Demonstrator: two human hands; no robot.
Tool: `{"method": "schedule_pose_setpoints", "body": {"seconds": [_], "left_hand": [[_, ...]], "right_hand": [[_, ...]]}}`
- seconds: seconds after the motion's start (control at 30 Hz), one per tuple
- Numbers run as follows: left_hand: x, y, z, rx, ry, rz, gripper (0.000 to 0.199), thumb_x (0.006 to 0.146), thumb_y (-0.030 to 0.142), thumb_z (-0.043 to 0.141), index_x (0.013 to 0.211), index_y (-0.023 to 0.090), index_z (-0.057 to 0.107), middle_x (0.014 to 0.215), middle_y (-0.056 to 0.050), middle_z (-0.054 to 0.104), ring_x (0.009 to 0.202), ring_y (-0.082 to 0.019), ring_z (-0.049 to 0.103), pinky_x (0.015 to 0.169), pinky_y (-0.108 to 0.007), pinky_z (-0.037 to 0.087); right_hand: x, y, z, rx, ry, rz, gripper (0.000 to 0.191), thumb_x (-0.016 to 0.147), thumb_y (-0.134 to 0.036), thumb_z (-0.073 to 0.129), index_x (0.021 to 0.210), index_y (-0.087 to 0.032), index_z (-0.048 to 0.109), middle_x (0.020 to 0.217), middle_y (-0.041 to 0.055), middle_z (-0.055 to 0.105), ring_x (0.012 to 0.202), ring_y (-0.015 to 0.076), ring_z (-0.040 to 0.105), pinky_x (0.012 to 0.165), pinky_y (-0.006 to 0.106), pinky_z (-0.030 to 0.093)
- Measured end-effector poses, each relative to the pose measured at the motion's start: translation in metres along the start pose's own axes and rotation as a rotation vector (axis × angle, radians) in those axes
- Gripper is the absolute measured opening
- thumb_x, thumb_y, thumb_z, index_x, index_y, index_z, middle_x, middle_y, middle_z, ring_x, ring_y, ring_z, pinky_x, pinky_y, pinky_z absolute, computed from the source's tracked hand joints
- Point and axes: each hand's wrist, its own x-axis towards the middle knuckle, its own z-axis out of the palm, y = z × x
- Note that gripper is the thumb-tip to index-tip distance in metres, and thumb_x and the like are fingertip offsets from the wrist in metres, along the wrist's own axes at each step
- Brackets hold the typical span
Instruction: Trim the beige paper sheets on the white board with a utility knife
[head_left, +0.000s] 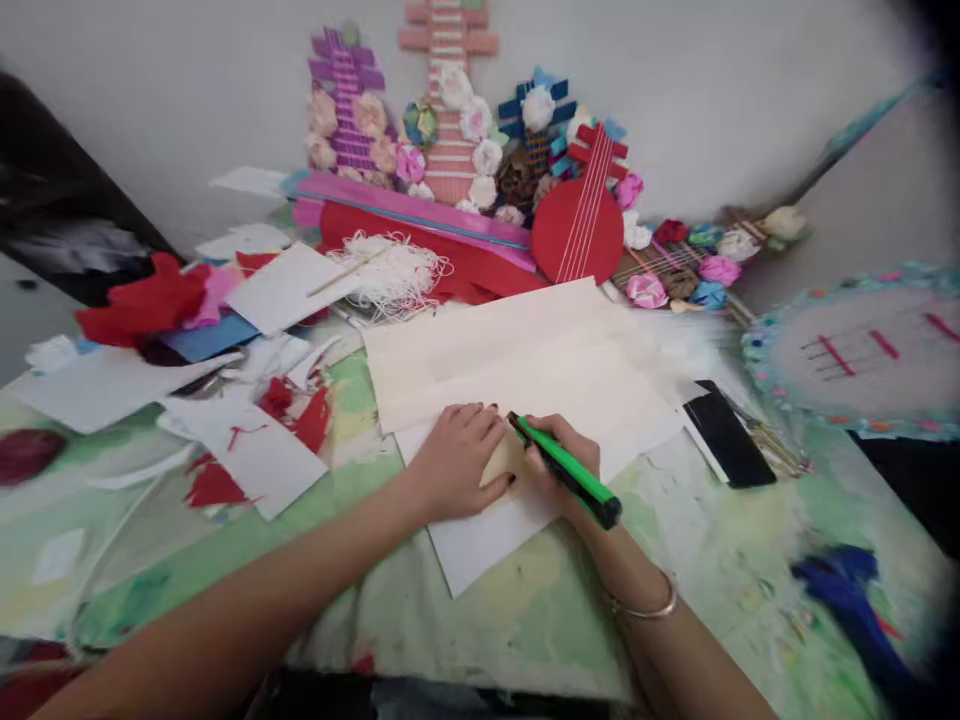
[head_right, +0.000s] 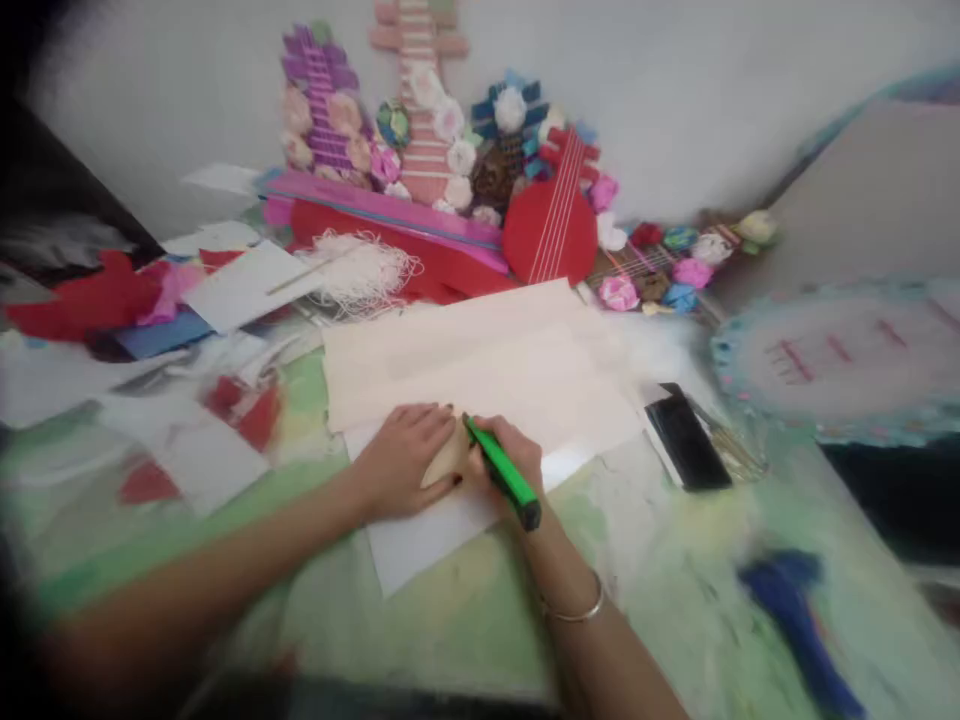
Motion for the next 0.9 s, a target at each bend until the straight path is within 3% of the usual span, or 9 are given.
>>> {"method": "schedule_pose_setpoints", "body": {"seconds": [0.9], "left_hand": [[-0.0003,-0.0003,-0.0021,-0.016,-0.004,-0.004,0.049,0.085,0.046,0.056,0.119,0.01,0.055,0.13,-0.019,0.057,0.119,-0.035,0.048,0.1,-0.05,0.037]], "right_hand": [[-0.0026,0.0,0.0,0.048,-0.002,0.019,0.021,0.077,-0.018,0.056,0.096,-0.024,0.062,0.083,0.0006,0.074,0.069,0.0153,0.069,0.065,0.025,0.053]]}}
